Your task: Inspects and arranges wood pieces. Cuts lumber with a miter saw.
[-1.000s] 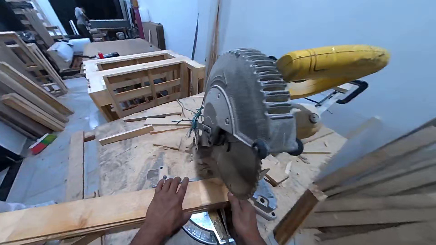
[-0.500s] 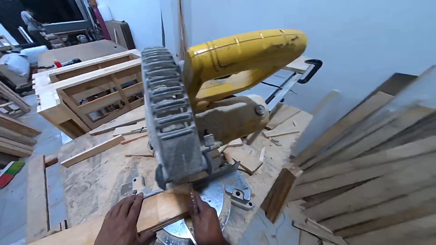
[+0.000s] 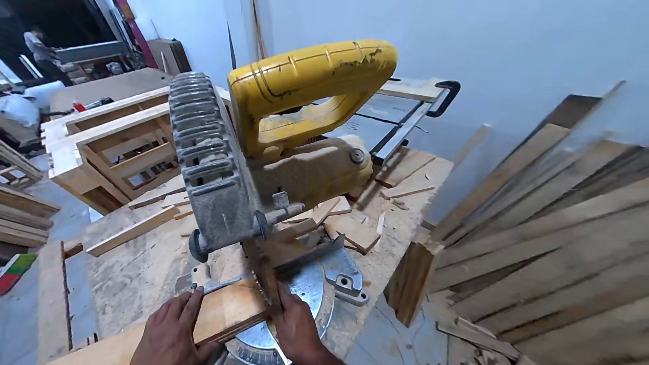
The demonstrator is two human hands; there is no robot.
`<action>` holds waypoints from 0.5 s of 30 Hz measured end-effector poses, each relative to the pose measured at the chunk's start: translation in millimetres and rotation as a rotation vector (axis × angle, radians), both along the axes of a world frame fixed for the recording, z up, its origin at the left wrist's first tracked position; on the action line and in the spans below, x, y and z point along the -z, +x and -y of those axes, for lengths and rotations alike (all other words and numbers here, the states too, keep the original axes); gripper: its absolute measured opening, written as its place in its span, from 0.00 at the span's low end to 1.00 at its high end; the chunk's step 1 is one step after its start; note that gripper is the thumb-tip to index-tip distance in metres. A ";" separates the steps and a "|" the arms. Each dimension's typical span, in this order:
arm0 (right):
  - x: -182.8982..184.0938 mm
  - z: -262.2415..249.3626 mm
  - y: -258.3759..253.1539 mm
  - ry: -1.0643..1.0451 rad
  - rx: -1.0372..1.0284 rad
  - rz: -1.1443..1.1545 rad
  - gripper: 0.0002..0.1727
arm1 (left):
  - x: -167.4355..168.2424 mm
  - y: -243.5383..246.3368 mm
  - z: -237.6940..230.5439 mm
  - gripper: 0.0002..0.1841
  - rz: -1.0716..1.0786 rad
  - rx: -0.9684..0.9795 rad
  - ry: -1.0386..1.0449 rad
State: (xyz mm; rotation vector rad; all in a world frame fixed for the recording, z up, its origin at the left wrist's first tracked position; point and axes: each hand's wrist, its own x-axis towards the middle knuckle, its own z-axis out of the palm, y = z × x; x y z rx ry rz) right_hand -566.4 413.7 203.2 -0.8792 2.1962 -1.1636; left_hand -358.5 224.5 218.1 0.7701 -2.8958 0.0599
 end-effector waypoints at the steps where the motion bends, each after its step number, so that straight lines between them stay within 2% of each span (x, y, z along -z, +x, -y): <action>1: 0.3 0.2 -1.9 -0.004 -0.006 -0.012 0.38 | 0.5 -2.2 0.5 0.67 0.005 -0.007 -0.006; 7: 3.3 2.5 -0.1 -0.002 0.013 -0.043 0.37 | -20.8 -29.7 -10.8 0.76 0.117 -0.107 0.173; 12: 2.2 -0.2 1.0 -0.004 0.020 -0.046 0.38 | -22.7 -42.8 -16.8 0.69 0.145 -0.024 0.140; 15: 11.6 -7.7 -3.5 -0.121 -0.046 -0.025 0.36 | -24.0 -42.6 -15.2 0.64 0.149 -0.029 0.147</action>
